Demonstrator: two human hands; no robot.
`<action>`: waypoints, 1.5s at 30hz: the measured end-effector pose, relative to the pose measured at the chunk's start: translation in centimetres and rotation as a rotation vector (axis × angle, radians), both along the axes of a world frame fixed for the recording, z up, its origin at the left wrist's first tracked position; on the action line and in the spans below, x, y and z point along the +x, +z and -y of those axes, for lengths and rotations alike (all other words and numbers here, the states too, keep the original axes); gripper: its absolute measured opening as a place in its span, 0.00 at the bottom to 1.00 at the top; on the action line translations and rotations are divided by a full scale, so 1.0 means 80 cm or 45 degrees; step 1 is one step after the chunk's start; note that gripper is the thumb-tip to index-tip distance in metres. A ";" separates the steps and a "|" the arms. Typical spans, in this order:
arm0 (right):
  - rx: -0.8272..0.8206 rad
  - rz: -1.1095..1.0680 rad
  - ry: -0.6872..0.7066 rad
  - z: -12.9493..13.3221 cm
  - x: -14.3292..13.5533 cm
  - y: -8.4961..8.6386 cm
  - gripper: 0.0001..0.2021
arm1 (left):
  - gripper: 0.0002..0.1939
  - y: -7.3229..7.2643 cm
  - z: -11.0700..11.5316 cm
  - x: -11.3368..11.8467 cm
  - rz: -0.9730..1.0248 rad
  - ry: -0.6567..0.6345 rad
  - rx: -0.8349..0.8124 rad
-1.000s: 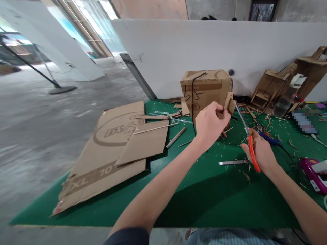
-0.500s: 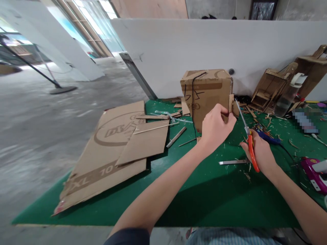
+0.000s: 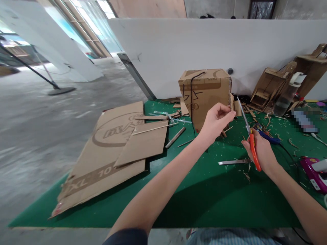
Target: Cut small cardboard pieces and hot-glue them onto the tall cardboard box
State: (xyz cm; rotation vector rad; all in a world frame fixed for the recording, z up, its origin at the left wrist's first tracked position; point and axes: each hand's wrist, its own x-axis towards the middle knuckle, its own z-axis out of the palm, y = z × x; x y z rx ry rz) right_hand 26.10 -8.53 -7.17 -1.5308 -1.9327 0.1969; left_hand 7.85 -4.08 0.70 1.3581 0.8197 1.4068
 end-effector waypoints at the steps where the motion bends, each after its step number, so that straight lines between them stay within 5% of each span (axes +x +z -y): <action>1: 0.004 -0.006 0.000 0.000 0.001 -0.001 0.28 | 0.11 -0.002 -0.001 0.000 0.033 -0.028 -0.009; 16: 0.240 -0.062 0.147 -0.003 0.011 -0.004 0.26 | 0.13 -0.008 -0.013 -0.006 -0.018 -0.045 0.253; 45: 0.218 -0.046 0.114 -0.001 0.011 -0.005 0.27 | 0.14 -0.015 -0.020 -0.008 0.048 -0.020 0.247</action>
